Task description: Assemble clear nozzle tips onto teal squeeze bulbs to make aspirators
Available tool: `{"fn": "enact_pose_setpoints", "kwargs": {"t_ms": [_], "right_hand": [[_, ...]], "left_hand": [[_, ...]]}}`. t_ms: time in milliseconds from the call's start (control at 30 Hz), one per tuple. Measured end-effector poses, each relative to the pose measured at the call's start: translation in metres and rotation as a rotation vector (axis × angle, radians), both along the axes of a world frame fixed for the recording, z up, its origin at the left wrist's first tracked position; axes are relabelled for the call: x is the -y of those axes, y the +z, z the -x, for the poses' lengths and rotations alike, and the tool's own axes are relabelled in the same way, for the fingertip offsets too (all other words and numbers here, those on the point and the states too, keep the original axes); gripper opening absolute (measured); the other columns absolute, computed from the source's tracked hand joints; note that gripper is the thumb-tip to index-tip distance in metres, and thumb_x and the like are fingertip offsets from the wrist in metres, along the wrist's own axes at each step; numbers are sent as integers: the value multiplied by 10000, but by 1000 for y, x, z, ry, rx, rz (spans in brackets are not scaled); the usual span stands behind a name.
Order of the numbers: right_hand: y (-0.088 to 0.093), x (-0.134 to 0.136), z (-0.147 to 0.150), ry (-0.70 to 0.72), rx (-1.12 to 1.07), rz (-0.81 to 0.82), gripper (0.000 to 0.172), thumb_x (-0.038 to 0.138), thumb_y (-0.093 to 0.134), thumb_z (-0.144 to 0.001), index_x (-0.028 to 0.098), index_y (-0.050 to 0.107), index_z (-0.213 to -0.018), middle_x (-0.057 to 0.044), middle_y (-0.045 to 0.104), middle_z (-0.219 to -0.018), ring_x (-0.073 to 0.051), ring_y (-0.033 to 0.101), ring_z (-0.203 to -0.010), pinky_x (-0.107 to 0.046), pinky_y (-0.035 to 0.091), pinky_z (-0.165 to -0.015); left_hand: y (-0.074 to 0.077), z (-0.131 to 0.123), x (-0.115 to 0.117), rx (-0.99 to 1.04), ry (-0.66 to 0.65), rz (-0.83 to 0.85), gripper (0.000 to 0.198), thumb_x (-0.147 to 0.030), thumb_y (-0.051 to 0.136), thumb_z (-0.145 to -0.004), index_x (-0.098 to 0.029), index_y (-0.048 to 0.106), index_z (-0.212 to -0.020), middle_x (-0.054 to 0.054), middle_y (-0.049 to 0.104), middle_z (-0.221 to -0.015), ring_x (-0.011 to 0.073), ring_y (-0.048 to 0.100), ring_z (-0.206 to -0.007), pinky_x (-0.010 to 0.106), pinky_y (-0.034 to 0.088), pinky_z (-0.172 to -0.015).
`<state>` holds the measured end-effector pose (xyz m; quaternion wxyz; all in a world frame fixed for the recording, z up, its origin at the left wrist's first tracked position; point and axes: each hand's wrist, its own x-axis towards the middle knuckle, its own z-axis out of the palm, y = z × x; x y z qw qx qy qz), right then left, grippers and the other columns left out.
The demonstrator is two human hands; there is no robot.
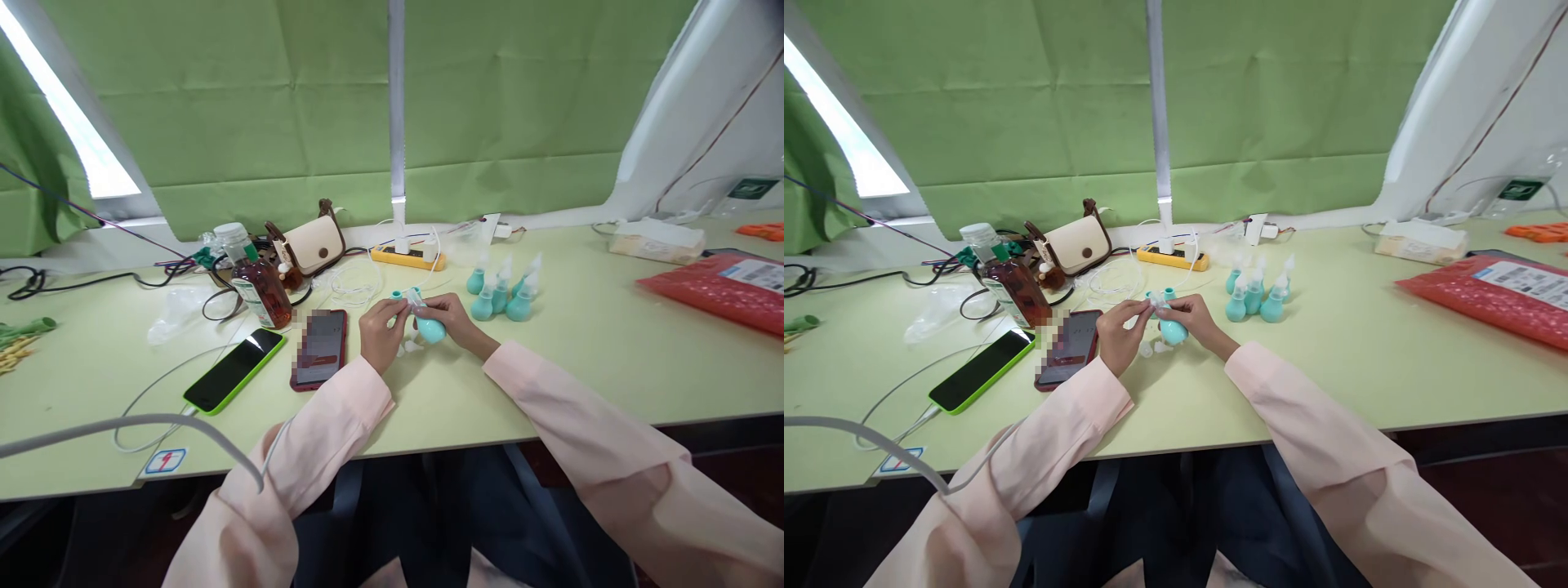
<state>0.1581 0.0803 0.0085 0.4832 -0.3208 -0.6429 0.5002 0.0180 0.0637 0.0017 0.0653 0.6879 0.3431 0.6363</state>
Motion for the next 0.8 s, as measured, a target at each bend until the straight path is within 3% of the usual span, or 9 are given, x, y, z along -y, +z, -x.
{"fn": "enact_pose_setpoints", "kwargs": {"t_ms": [133,433,800], "right_hand": [[0,0,0,-18,9,-2,255,354,636,-589,113,663,-668,-6,591,-553,-106,498,-492,-236,408,-503],[9,-2,-9,1,90,-9,273,368,655,-551,106,668,-625,-12,585,-509,-103,479,-458,-230,382,-467],[7,-5,-11,-9,162,-59,258,351,684,-514,104,664,-584,36,476,-433,-69,393,-430,-206,300,-419]], "left_hand": [[0,1,0,-67,48,-47,111,-212,559,-724,-160,657,-720,72,653,-696,165,593,-653,302,468,-637],[12,9,-1,-252,13,-95,114,-203,521,-746,-172,623,-704,49,651,-687,141,596,-629,254,463,-602],[11,12,-5,-490,43,-191,140,-144,446,-756,-158,548,-661,32,543,-575,143,506,-571,256,411,-548]]}}
